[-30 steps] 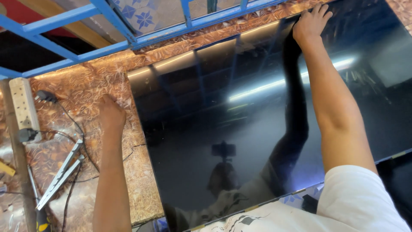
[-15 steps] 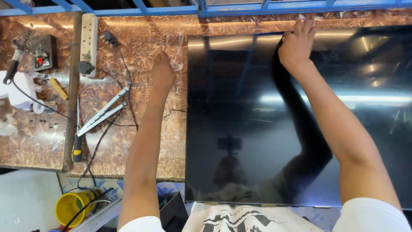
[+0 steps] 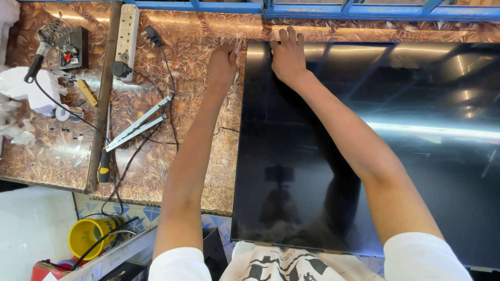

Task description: Applying black adhesive tape to the perimeter of a television screen panel during a repair process.

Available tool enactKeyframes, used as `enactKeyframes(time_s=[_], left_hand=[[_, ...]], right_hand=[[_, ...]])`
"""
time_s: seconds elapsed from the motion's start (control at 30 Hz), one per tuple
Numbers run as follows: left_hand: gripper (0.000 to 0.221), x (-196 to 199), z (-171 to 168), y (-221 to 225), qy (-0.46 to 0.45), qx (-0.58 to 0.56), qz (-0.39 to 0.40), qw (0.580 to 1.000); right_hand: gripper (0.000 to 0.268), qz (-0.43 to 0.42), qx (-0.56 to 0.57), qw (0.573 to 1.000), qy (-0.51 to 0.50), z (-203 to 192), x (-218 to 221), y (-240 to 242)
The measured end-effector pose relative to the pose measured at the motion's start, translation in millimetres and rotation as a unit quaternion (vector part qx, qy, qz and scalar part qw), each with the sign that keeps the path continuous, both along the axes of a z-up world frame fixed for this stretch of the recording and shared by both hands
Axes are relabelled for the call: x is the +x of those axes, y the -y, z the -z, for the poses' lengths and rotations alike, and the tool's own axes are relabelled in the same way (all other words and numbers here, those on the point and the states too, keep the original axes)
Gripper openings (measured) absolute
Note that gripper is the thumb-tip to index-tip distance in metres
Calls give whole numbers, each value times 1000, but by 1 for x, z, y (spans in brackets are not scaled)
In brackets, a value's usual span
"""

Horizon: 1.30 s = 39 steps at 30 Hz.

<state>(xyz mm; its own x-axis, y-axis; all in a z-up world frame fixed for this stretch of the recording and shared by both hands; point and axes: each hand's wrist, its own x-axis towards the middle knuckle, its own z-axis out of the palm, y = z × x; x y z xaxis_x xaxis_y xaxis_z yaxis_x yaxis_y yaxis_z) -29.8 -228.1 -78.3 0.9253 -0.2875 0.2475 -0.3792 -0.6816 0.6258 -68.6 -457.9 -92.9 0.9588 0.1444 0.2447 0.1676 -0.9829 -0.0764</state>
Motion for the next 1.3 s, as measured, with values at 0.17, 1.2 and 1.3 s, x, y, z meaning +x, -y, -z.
enactKeyframes(time_s=[0.17,1.2,1.3], left_hand=[[18,25,6,27,-68,-54,-11,996],[14,6,18,23,-41,-87,-19,995],[14,-8,6,14,-16,-107,2,994]], right_hand=[[25,-65,16,996,61,-1,12,-11],[47,-113,3,993,-15,-13,22,-32],[39,-102,-19,994,-39,-22,17,-41]])
